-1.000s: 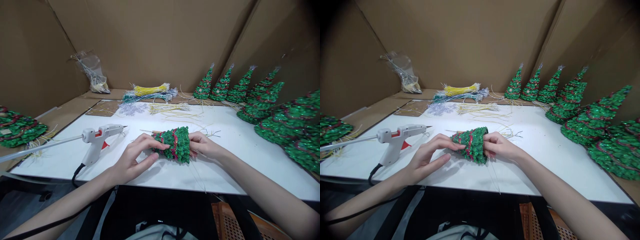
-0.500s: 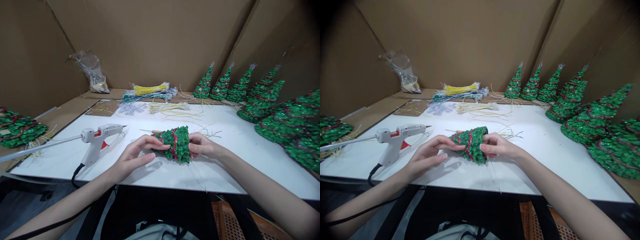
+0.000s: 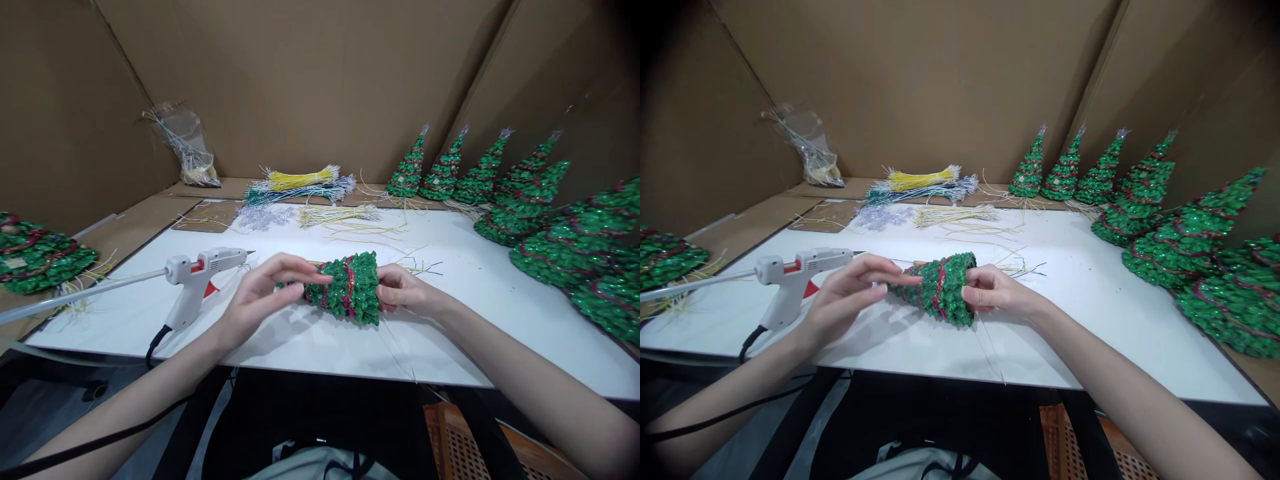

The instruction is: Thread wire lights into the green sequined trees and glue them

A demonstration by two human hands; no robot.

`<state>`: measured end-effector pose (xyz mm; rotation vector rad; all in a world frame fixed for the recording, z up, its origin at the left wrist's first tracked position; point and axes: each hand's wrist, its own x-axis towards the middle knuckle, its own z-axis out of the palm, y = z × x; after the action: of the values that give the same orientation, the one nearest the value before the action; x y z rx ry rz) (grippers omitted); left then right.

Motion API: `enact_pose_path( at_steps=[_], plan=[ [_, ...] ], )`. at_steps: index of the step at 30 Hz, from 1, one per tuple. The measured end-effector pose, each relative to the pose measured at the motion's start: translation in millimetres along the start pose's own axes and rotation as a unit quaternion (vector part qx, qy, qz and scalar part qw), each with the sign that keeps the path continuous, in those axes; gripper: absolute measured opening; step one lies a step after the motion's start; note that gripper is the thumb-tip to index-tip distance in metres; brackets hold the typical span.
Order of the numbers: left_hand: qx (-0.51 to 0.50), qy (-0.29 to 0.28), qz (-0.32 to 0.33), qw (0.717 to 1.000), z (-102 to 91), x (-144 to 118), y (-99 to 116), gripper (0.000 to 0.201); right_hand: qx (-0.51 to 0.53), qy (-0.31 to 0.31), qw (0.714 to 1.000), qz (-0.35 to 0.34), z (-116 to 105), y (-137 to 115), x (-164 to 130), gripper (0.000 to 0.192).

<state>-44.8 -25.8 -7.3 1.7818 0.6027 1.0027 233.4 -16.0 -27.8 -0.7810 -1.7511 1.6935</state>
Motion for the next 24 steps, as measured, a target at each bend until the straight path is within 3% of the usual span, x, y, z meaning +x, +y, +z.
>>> enact_pose_path(
  at_steps=[2,4,7,9,18,21,24],
  plan=[
    [0.1,0.072,0.019,0.992,-5.9,12.3,0.9,0.018,0.01,-0.002,1.0,-0.006,-1.5,3.0,0.3,0.045],
    [0.251,0.107,0.029,0.962,-11.9,28.5,0.8,0.02,0.021,-0.007,1.0,-0.013,-3.0,5.8,0.6,0.044],
    [0.473,-0.004,-0.017,0.881,-18.3,54.4,-4.5,0.018,0.039,-0.015,0.999,-0.025,-4.2,9.4,0.9,0.045],
    [0.532,-0.047,-0.047,0.844,-20.8,69.4,-12.3,0.018,0.048,-0.016,0.998,-0.025,-4.6,11.2,1.1,0.045],
    [0.518,-0.19,-0.072,0.831,-22.0,107.8,-45.9,0.011,0.045,-0.022,0.998,-0.034,-4.0,11.0,1.7,0.043],
    [0.5,-0.189,-0.071,0.842,-22.2,110.7,-40.3,0.006,0.036,-0.018,0.999,-0.031,-3.0,8.0,2.3,0.045],
    [0.479,-0.132,-0.059,0.866,-24.1,105.2,-21.7,0.008,0.027,-0.012,0.999,-0.026,-2.4,6.5,2.3,0.045]
  ],
)
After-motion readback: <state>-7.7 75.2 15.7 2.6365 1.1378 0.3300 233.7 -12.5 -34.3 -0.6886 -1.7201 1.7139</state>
